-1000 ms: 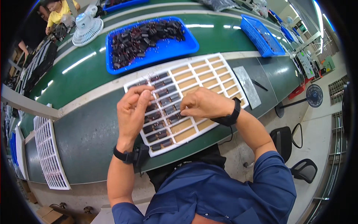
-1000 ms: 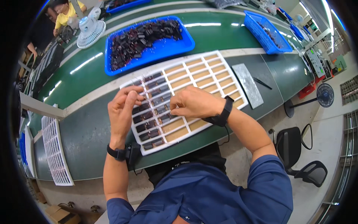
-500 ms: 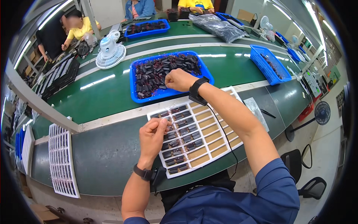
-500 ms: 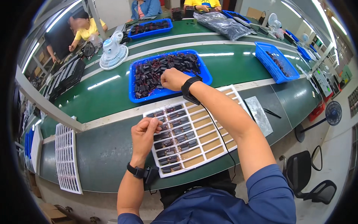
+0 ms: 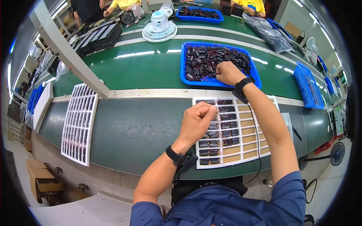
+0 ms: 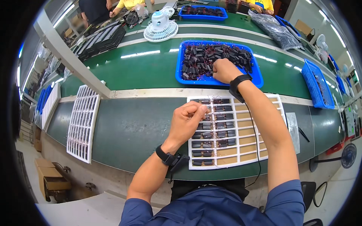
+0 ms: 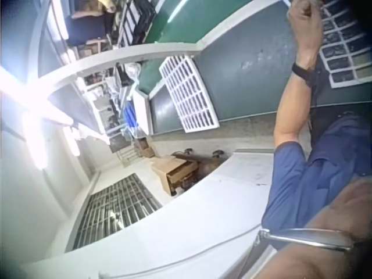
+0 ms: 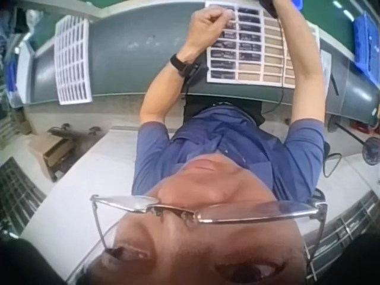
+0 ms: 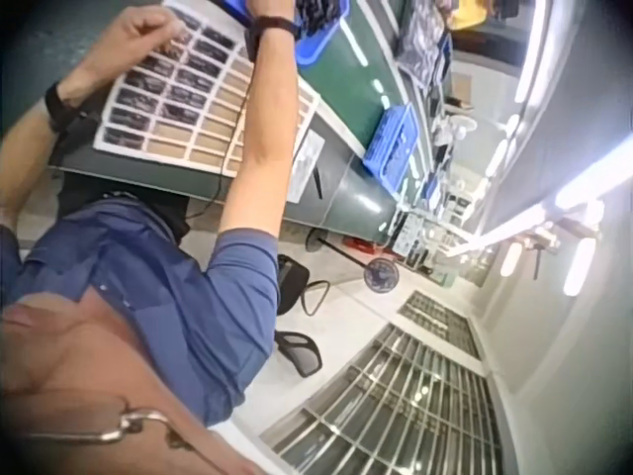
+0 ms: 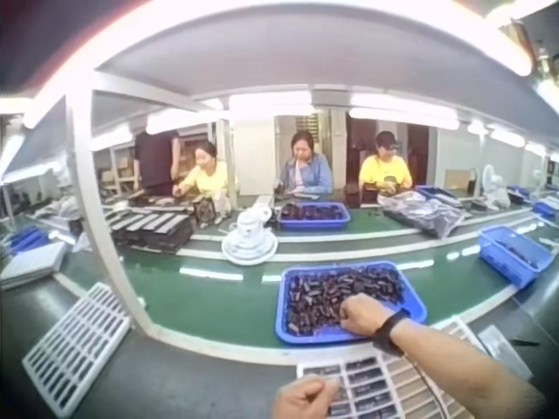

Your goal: Assembling small black components into a white grid tray at a factory workstation.

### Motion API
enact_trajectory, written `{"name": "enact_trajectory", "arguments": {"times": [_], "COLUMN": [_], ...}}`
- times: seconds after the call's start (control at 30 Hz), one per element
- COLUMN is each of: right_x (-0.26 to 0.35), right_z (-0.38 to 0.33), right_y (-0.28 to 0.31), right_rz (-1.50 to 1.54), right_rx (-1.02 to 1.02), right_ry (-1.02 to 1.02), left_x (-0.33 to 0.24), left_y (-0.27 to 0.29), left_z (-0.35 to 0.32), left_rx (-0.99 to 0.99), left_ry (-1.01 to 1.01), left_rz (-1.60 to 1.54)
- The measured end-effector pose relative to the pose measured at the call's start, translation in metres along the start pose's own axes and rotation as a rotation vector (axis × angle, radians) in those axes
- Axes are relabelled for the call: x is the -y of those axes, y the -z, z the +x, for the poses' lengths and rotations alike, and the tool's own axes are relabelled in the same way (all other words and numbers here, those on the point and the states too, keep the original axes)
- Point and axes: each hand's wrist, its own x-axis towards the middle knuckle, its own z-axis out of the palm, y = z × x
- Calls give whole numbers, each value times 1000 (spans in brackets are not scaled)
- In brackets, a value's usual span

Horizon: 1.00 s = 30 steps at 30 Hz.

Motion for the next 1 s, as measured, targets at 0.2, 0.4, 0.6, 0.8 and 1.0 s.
{"name": "enact_trajectory", "arguments": {"times": [0.2,0.4,0.6,0.8,1.0], "right_x": [-8,-9,15,5,-13], "right_z": [-23,-41,-116,-204,-231], "right_y": [25,30,47,52,34], "right_rz": [150,965,1427,1638,1773], "right_rx": [-220,-262,-173,-177,-167], "right_ry": [-117,-299,-261,-236,-255], "left_x": [-1,-2,-2,-9,-8], "left_y": [-1,2,16,43,67], "left_z": [-1,0,7,31,77], "left_rx": [-10,3,-45,-75,-74], "left_ry": [-3,20,29,103,-24], "left_rz": [-54,-40,-38,17,531]}}
